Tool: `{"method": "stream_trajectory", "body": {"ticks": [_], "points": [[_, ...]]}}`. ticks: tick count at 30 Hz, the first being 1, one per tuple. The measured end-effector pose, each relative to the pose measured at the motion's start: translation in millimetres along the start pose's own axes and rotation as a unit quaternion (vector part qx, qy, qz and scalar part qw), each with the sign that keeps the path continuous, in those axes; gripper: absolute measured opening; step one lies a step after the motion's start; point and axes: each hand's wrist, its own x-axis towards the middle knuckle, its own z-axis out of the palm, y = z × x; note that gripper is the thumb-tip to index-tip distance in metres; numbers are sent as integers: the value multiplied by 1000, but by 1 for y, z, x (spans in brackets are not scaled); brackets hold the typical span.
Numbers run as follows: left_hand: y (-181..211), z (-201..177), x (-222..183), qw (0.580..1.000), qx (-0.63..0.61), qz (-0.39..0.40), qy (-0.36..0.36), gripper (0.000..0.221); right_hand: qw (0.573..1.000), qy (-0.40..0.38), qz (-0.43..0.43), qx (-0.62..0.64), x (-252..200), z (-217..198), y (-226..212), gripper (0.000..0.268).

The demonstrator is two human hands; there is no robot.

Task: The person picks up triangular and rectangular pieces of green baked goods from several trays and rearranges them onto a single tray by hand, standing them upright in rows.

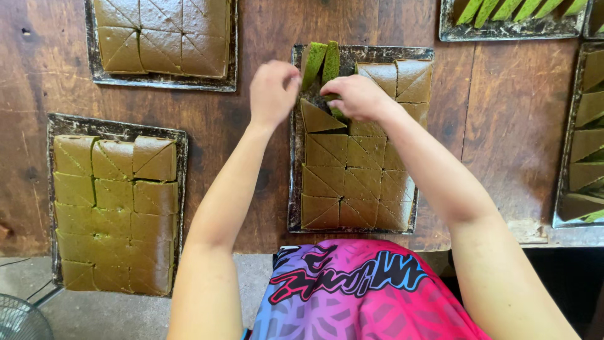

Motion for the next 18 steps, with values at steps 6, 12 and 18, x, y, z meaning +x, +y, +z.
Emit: {"method": "stream_trajectory", "body": {"ticks": [6,12,18], "points": [[42,11,-16,931,200,164,-258,53,998,41,20,-51,-8,4,29,51],[51,-2,-8,900,165,48,-401,42,995,60,58,-63,-10,5,29,49],[15,-17,-24,968,-138,-75,-195,55,999,47,23,-7,-2,10,25,43]]}}
